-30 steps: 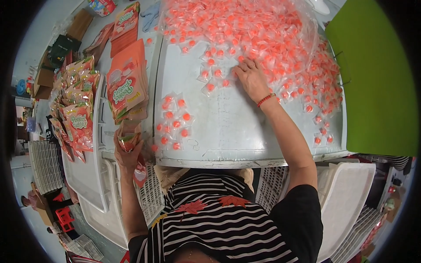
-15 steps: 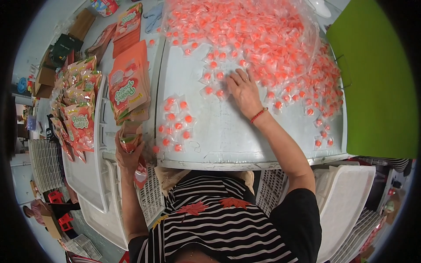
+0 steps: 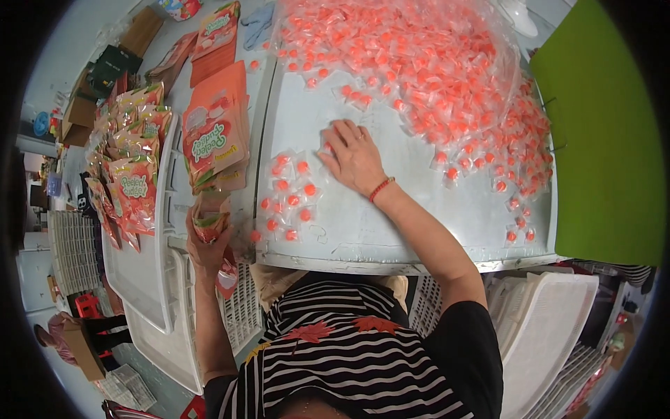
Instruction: Packaging small individually wrapped candies into larger labeled plastic bags at a factory workbench.
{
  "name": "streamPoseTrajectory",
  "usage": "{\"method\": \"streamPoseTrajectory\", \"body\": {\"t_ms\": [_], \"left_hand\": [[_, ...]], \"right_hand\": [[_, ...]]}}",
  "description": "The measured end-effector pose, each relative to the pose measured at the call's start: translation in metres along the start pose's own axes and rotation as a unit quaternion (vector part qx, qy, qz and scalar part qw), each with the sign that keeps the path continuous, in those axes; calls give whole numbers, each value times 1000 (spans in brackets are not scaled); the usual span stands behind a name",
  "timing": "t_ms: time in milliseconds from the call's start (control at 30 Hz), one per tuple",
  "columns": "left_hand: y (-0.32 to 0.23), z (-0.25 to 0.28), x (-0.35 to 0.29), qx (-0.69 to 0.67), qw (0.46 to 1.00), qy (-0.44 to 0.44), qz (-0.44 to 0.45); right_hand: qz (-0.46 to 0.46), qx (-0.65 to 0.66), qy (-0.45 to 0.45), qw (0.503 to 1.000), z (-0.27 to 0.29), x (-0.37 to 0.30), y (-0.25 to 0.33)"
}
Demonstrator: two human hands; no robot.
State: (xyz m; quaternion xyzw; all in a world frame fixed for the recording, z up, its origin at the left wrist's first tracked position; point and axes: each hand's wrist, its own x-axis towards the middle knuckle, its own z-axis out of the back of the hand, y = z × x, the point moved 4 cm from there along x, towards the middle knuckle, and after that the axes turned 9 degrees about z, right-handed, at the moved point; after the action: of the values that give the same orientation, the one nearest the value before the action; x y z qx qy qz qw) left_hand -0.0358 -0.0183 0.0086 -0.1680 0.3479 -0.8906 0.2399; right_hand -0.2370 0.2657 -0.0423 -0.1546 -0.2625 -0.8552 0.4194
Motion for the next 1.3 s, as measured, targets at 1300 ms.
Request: {"method": "streamPoseTrajectory", "body": {"t_ms": [1300], "left_hand": [[-70, -68, 21, 3, 981, -16, -193]], "right_hand": [[-227, 512, -223, 798, 12, 62, 124]]}}
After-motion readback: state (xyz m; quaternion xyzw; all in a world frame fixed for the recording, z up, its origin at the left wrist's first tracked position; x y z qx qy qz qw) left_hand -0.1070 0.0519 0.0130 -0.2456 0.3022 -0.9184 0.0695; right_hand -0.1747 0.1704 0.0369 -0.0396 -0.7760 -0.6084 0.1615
